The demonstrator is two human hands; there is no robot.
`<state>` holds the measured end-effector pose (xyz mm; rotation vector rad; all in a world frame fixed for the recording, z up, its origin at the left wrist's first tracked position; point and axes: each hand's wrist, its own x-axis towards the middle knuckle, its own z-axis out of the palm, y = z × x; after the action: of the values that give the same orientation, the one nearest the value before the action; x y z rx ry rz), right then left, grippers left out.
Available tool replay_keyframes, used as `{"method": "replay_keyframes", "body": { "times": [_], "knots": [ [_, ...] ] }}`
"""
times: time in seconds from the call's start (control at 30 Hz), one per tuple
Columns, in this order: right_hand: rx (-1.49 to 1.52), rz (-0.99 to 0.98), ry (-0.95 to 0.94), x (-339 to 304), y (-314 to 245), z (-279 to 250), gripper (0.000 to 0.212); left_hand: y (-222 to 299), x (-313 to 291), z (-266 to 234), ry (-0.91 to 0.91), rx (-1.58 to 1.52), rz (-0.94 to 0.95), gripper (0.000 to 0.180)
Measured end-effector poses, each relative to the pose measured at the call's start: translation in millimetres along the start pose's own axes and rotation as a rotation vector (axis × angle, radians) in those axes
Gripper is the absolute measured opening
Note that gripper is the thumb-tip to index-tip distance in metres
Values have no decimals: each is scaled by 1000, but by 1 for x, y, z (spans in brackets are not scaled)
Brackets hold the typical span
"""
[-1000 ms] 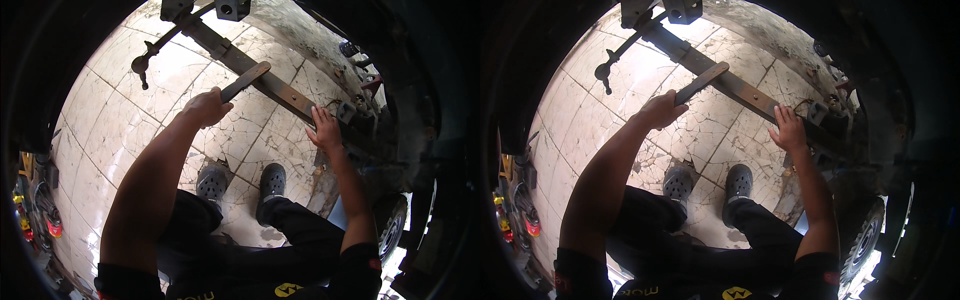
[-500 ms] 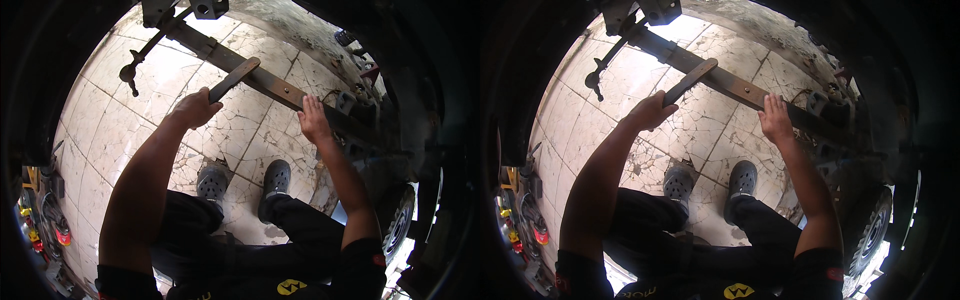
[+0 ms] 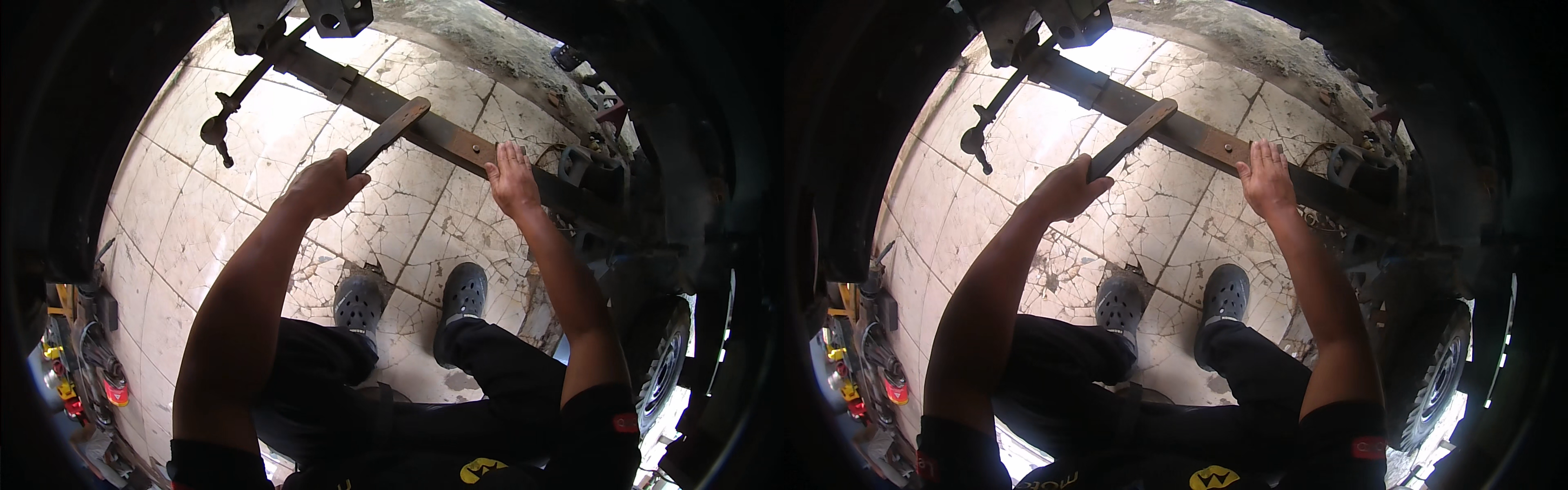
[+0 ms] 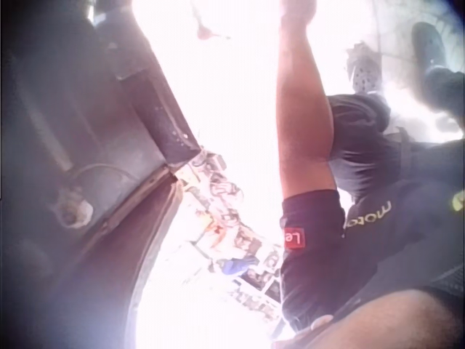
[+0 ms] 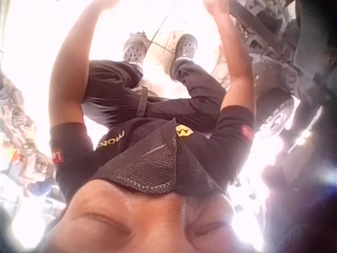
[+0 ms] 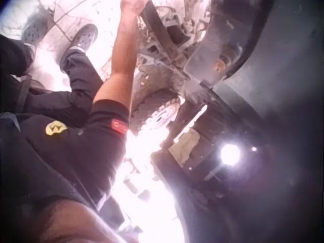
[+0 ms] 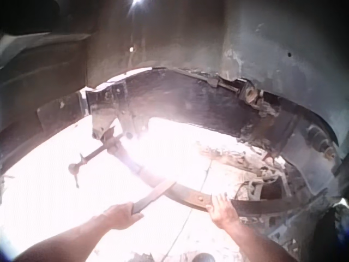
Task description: The person scrubs a metal frame under a vehicle using a wire brush held in the left hand while steadying the frame with the right hand. The person repeatedly brushes the same section of the frame throughout the clip.
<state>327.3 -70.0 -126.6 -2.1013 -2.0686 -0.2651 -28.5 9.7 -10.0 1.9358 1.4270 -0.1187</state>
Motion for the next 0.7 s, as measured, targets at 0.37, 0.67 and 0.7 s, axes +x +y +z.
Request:
{"method": "replay_keyframes", "body": {
  "times": [0.37,0.67,0.7],
  "knots": [
    [-34,-51,65,-4,-10,1,60,-14,6,7,79,49,63,45],
    [-31,-98,71,-21,-25,2,63,-9,2,-1,17,63,20,48],
    [-48,-115,73,-21,-28,-2,63,-10,1,-1,30,34,31,47]
  ]
}}
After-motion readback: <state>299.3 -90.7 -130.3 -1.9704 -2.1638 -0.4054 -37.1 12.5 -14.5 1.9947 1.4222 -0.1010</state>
